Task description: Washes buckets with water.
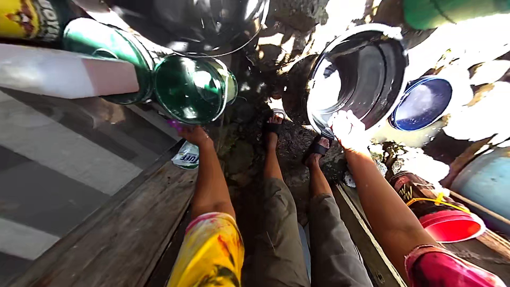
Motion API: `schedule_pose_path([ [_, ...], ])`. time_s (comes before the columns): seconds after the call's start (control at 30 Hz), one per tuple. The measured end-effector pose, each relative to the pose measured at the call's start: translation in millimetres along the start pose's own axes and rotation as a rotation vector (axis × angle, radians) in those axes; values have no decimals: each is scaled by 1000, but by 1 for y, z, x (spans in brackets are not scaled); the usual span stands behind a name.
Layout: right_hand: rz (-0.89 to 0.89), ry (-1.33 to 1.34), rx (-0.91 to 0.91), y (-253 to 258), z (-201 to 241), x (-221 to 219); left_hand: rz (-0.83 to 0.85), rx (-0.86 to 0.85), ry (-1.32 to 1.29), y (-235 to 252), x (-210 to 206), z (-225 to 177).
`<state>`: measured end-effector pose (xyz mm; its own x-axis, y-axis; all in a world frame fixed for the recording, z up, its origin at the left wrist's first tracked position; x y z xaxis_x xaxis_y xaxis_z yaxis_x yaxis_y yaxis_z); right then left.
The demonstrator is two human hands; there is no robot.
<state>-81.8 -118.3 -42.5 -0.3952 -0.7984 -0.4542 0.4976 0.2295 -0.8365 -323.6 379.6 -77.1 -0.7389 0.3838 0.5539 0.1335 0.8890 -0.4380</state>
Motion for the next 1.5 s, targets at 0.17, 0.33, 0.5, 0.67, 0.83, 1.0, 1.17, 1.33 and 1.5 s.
schedule_pose_path([
  [0.17,-57,-15,26,0,0,14,45,54,-44,-23,-6,9],
  [0.33,-39,-29,27,-4,4,20,20,321,-13,-81,-28,25],
  [0.5,58,16,60,-5,-6,20,89,519,-131,-134,-74,24],
  [0.67,-19,85,107,-2,-6,18,608,302,-93,-167,-168,-32],
  [0.83,-50,68,138,0,-9,12,977,43,-53,-208,-244,-90],
  [1.0,-23,-358,238,-5,-10,0,1068,-75,85,-229,-289,-112],
  [1.17,47,-322,235,13,-9,10,1117,-317,347,-215,-325,-116],
  [1.33,50,-140,250,33,-5,50,1205,-366,571,-206,-349,-124],
  [1.5,222,51,194,41,-17,58,1306,-270,720,-204,-374,-124],
])
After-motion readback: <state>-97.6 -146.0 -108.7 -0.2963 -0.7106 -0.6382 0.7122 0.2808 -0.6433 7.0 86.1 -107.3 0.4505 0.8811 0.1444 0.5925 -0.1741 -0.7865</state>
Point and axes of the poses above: each hand's wrist, its own y-axis towards the middle knuckle, its own x-axis out of the back of the hand, z = x × y, the point moved 9 cm from there along y, towards the middle knuckle, and after that the axes turned 11 degrees about z, right-handed, at the moved point
